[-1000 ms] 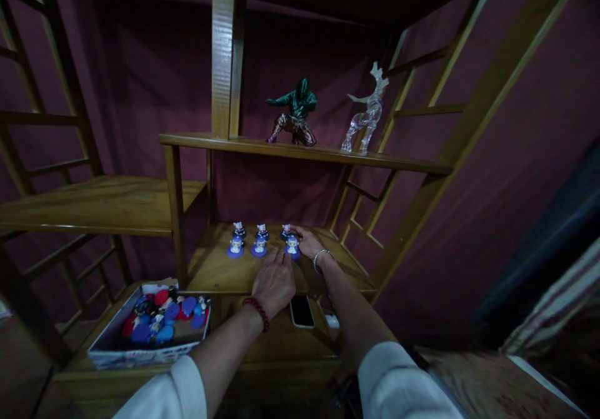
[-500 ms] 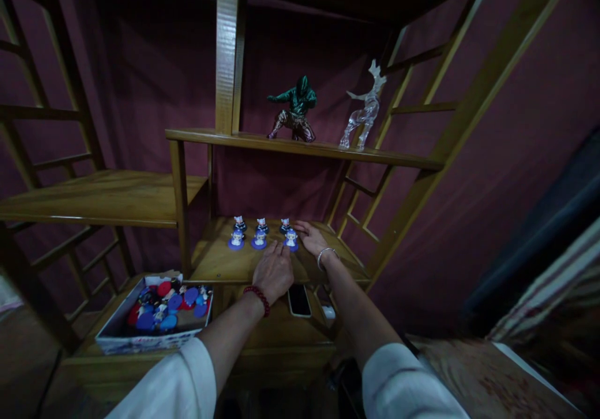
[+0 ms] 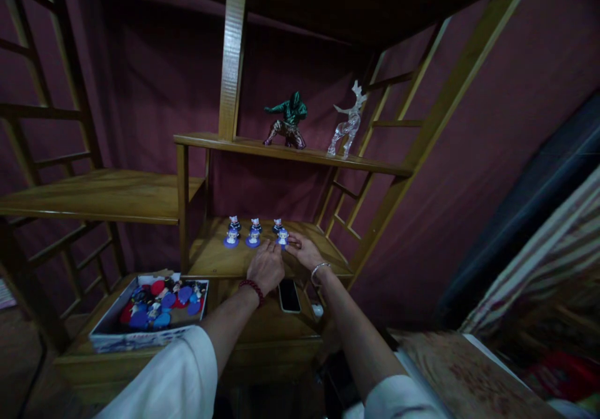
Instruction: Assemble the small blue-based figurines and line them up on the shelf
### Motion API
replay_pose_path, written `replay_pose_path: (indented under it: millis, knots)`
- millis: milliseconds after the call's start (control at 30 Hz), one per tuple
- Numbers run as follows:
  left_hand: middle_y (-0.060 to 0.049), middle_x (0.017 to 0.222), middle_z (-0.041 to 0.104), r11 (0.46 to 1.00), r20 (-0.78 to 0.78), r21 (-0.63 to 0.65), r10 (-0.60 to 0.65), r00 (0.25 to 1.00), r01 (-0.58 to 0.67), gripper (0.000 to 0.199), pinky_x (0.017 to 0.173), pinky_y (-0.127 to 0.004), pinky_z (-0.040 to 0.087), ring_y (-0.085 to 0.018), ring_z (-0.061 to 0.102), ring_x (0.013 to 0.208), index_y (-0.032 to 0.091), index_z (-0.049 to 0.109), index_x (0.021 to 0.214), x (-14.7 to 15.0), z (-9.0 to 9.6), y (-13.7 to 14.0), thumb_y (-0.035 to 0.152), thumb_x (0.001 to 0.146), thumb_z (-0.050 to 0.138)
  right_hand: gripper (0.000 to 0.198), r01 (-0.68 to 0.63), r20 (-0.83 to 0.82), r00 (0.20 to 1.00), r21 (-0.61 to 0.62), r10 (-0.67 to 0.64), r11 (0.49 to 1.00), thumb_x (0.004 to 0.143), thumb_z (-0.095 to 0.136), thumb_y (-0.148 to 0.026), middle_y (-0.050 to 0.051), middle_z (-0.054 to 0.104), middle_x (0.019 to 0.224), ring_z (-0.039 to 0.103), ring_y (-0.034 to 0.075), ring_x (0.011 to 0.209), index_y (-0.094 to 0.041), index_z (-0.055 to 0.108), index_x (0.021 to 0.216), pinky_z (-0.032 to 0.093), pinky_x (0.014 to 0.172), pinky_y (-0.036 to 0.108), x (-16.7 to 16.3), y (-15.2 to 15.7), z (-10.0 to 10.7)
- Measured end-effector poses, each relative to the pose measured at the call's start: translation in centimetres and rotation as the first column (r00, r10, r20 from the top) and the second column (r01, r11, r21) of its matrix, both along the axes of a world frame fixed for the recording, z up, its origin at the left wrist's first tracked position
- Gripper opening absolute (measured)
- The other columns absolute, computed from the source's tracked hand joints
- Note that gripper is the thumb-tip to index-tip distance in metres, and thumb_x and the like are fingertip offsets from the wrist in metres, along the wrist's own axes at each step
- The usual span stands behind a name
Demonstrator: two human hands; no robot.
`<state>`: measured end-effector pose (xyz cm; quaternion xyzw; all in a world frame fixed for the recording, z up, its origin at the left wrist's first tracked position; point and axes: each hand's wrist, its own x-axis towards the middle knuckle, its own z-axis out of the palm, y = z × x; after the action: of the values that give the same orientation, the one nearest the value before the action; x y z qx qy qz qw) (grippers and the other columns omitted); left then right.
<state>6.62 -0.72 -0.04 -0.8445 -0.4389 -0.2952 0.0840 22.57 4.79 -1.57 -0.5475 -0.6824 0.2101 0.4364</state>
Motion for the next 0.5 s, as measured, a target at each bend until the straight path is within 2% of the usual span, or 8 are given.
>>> replay_pose_path:
  millis: [133, 333, 500]
  knots:
    - [-0.016, 0.11, 0.058, 1.0, 0.023, -0.015, 0.018, 1.0, -0.018, 0.036, 0.099, -0.033, 0.029, -0.02, 0.047, 0.11, 0.001, 0.053, 0.108, 0.09, -0.22, 0.09, 0.011, 0.079, 0.034, 0.038, -0.014, 0.076, 0.997, 0.006, 0.014, 1.0, 0.067, 0.062, -0.023, 0.002, 0.065, 0.097, 0.058, 0.016, 0.096, -0.023, 0.056, 0.104, 0.042, 0.09, 0.034, -0.01, 0.12, 0.22]
    - [-0.018, 0.112, 0.056, 1.0, 0.03, 0.007, 0.019, 0.999, -0.019, 0.038, 0.1, -0.035, 0.028, -0.02, 0.047, 0.111, -0.001, 0.05, 0.111, 0.16, -0.77, 0.5, 0.009, 0.078, 0.034, 0.034, -0.036, 0.038, 0.999, -0.011, 0.037, 0.999, 0.066, 0.063, -0.02, 0.002, 0.065, 0.097, 0.059, 0.016, 0.094, -0.023, 0.057, 0.099, 0.043, 0.088, 0.033, -0.02, 0.78, -0.21]
    - [-0.018, 0.113, 0.056, 0.999, 0.056, -0.011, 0.044, 0.997, -0.043, 0.039, 0.1, -0.035, 0.028, -0.021, 0.045, 0.113, 0.001, 0.05, 0.112, 0.21, -0.84, 0.52, 0.01, 0.078, 0.034, 0.032, 0.001, 0.019, 1.0, 0.006, -0.001, 1.0, 0.065, 0.065, -0.02, 0.002, 0.065, 0.095, 0.06, 0.016, 0.091, -0.023, 0.056, 0.096, 0.044, 0.086, 0.033, -0.28, 0.39, -0.18]
